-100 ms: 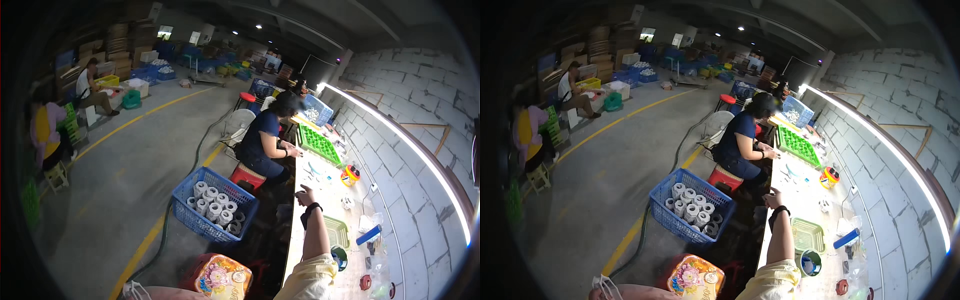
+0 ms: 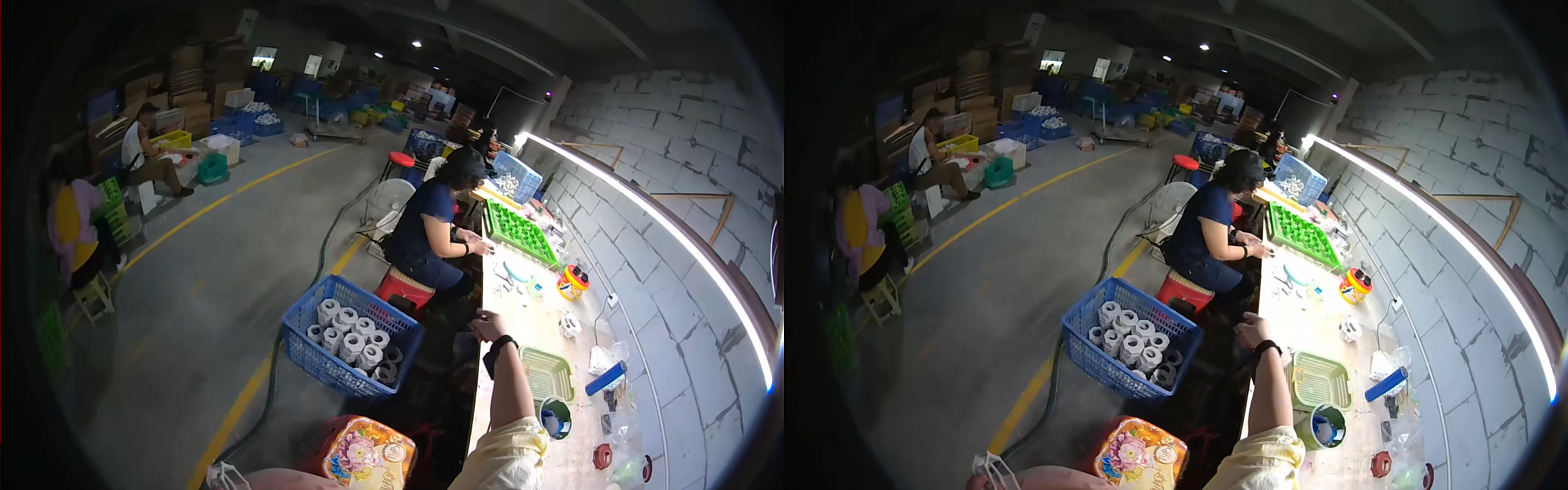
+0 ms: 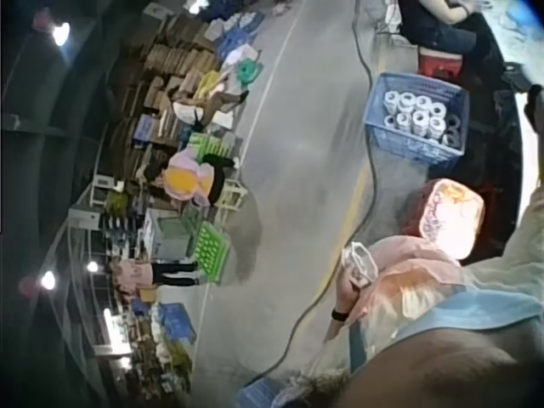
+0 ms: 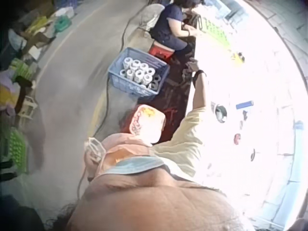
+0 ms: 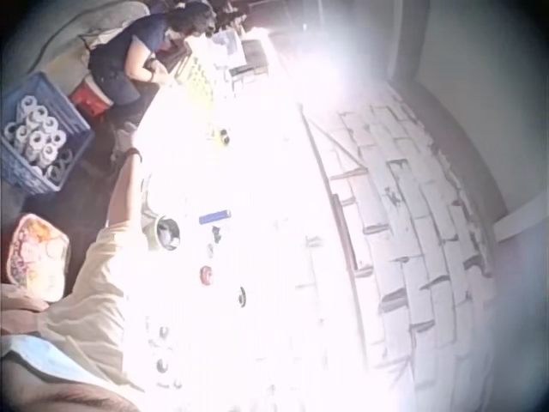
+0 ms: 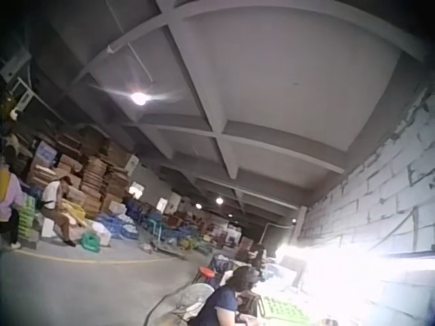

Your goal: Sand and inspect white plastic octagonal components at a workbench in a manufacturing environment.

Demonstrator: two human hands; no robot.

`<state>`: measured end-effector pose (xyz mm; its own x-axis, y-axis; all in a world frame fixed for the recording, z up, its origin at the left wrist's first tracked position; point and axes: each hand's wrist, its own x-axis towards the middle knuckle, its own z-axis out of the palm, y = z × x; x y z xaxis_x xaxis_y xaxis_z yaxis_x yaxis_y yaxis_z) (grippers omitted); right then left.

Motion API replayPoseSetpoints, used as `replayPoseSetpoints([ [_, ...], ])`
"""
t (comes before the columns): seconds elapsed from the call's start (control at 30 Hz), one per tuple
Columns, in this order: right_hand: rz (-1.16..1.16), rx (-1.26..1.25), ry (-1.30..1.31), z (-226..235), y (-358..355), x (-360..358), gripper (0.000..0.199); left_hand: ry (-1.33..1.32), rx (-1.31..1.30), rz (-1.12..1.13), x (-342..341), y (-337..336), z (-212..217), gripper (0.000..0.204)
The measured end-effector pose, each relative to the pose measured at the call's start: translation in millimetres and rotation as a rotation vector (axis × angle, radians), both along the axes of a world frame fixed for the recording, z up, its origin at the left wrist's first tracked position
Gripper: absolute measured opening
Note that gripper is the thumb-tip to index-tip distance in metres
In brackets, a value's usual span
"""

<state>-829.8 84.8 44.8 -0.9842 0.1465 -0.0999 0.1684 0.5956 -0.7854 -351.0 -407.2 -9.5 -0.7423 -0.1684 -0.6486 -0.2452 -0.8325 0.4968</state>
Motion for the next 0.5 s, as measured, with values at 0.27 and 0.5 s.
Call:
replayPoseSetpoints([
  [0.27,0.232,-0.123,-0.136,-74,-62,54,0.034,0.005,0.048,-0.015,2,2,-1,0.009],
  [0.5,0.289,-0.179,-0.332,-120,-88,90,0.031,0.083,0.071,-0.100,1,5,11,0.008],
])
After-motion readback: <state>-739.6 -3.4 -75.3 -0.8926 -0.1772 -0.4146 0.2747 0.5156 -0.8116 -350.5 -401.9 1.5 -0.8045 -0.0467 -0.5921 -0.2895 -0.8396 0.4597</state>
